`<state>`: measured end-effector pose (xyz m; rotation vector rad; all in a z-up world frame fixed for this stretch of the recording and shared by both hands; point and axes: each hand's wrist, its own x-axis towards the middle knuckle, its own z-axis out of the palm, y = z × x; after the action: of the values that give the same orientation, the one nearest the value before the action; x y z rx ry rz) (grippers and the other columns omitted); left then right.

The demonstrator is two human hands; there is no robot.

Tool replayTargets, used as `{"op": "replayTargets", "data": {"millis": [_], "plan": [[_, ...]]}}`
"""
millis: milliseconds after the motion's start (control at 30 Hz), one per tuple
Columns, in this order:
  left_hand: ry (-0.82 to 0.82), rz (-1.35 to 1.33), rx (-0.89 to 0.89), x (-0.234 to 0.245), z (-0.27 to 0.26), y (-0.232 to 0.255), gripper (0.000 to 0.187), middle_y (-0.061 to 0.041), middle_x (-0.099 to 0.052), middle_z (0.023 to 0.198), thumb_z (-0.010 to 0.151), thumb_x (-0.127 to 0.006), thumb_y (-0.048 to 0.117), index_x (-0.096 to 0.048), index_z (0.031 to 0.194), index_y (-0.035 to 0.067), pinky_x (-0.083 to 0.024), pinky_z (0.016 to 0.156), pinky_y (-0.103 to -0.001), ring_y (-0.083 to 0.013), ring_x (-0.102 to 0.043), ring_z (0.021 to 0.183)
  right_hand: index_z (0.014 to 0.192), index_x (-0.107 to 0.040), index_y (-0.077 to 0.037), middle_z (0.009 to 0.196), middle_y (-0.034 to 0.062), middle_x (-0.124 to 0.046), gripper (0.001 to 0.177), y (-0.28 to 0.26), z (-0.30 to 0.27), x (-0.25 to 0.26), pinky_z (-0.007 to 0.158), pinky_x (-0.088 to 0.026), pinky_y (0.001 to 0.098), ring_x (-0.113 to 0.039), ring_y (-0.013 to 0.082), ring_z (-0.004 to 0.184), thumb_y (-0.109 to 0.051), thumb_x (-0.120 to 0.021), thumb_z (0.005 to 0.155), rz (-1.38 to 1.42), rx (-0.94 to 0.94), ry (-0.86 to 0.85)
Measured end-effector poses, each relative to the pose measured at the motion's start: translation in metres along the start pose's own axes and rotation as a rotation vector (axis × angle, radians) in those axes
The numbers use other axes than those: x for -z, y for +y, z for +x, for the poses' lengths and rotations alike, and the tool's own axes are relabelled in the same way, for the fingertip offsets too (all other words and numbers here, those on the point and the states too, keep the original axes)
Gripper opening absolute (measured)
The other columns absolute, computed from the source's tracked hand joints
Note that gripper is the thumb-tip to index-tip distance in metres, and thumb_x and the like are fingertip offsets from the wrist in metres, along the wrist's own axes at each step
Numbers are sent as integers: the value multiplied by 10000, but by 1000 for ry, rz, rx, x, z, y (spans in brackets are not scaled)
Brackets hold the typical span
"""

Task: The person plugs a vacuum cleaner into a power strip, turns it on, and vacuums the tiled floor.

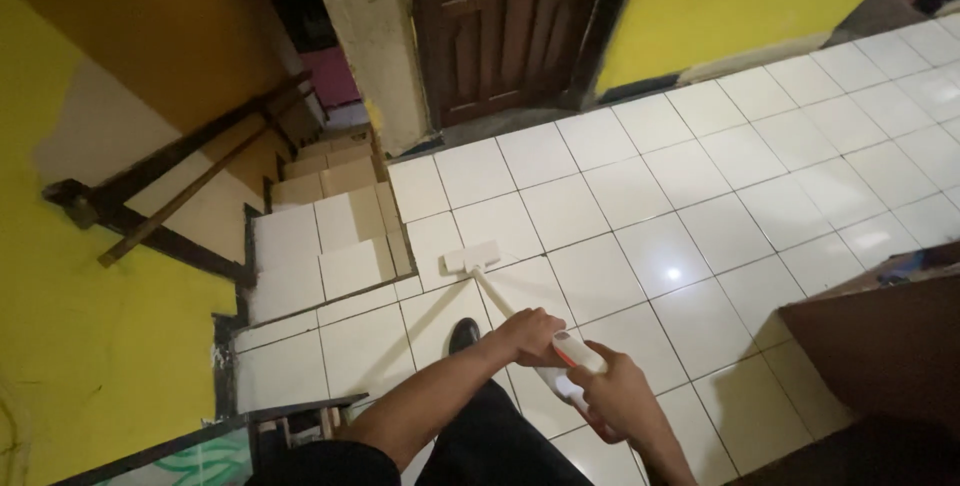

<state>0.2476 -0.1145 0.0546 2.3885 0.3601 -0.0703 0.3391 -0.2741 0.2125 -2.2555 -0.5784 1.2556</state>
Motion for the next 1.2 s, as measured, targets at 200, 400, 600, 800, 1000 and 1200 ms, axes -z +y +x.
{"op": "replayTargets", "data": {"millis": [200,400,600,800,1000,1200], "plan": [[-65,1,-9,-17,-2,24,679,-226,-737,917,710,-699,687,-715,943,50,-576,848,-470,-406,-724,916,1458,-553,-45,629,223,-703,728,28,-16,8,533,-554,391,-636,252,466,-239,-661,764,30,-33,26],[-63,50,-16,-21,8,7,675,-219,-742,951,741,-699,691,-712,937,46,-563,876,-484,-413,-713,947,1412,-579,-26,752,199,-763,703,26,-7,2,620,-596,355,-746,227,577,-260,-671,756,35,69,72],[-24,41,-48,3,22,-12,627,-207,-743,934,729,-724,666,-715,921,69,-570,859,-481,-408,-717,929,1373,-619,-58,967,227,-770,627,3,21,2,793,-612,402,-785,323,823,-299,-651,795,-182,125,60],[22,-30,-29,30,49,-25,614,-192,-746,885,710,-710,675,-707,860,80,-568,847,-481,-399,-724,899,1038,-726,-201,1292,287,-717,344,13,78,22,751,-602,380,-757,350,893,-361,-759,736,-849,969,200],[-37,9,68,44,72,-78,656,-243,-722,945,753,-688,684,-669,926,51,-540,890,-511,-436,-693,965,1366,-606,-40,867,241,-770,659,-41,103,-4,750,-599,394,-775,276,760,-236,-755,755,-240,260,93],[-21,5,78,92,91,-149,565,-246,-726,948,757,-710,588,-662,925,51,-546,891,-504,-433,-692,982,1371,-618,-32,719,191,-748,587,-124,140,-25,537,-558,404,-693,234,511,-225,-645,817,29,126,47]]}}
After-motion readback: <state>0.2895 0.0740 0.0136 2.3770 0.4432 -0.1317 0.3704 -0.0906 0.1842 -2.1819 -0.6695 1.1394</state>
